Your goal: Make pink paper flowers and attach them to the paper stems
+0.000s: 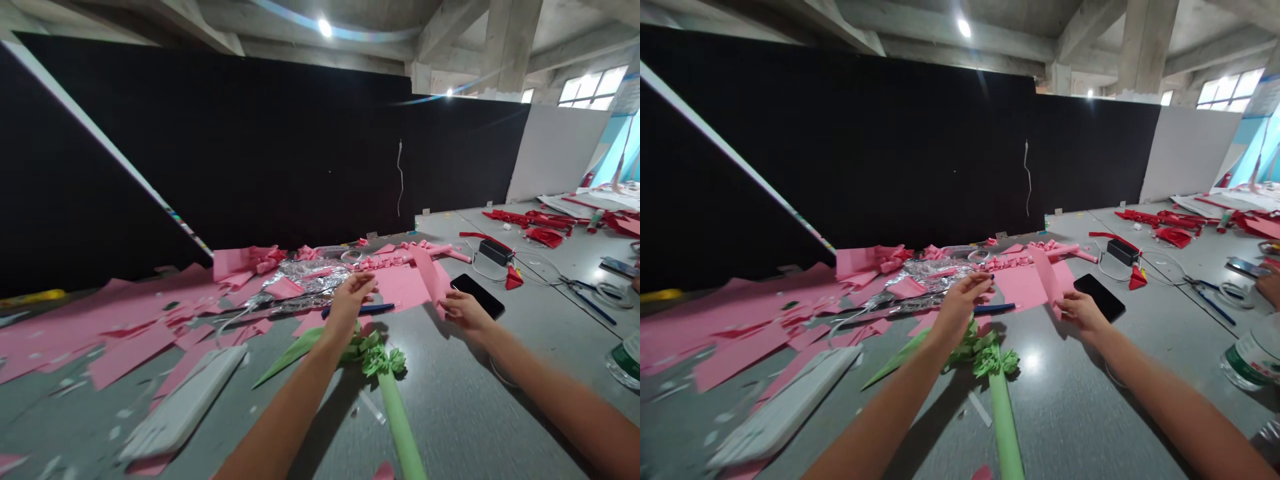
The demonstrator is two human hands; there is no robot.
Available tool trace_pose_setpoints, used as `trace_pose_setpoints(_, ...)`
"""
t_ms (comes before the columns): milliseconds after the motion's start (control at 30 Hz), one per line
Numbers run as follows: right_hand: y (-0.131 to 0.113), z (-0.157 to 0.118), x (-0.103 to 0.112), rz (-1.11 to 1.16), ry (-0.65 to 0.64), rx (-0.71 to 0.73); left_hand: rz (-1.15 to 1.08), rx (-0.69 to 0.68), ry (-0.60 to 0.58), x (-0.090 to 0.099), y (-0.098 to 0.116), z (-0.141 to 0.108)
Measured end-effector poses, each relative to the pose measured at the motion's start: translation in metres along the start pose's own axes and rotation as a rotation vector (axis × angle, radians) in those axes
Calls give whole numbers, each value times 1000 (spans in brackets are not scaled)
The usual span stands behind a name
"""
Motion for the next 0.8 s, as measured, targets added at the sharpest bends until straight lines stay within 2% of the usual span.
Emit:
trace_pose_setpoints(100, 14, 6, -19, 115, 4, -33, -20, 44, -62, -13, -14, -5)
trace_pose_setpoints(200, 24, 4, -25, 187, 17, -48, -1, 58, -90, -18, -24, -6)
trace_pose_setpoints(367, 31, -3, -23, 227, 46, -52, 94, 43, -40, 5, -36, -1)
trace_pose_setpoints(467, 35, -3, -24, 217, 48, -71, 258, 11, -33, 22, -33, 7)
trace_pose_setpoints(533, 36, -1, -22, 211, 72, -75, 408, -11, -57, 23, -28, 17)
trace_pose_setpoints(600, 36, 2, -20, 209, 96, -67, 565, -24, -115, 10, -26, 33)
trace_pose_setpoints(800, 34, 4, -17, 200, 102, -44, 911, -57, -317, -64, -38, 71)
Point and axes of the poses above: each hand's wrist, its own z-axis towards the middle knuckle, its own x-axis out of the back of the hand, y = z × x, the point moved 8 cm from there along z, towards the middle knuckle, and after that the axes turned 9 degrees about z, right-handed, at the moved point
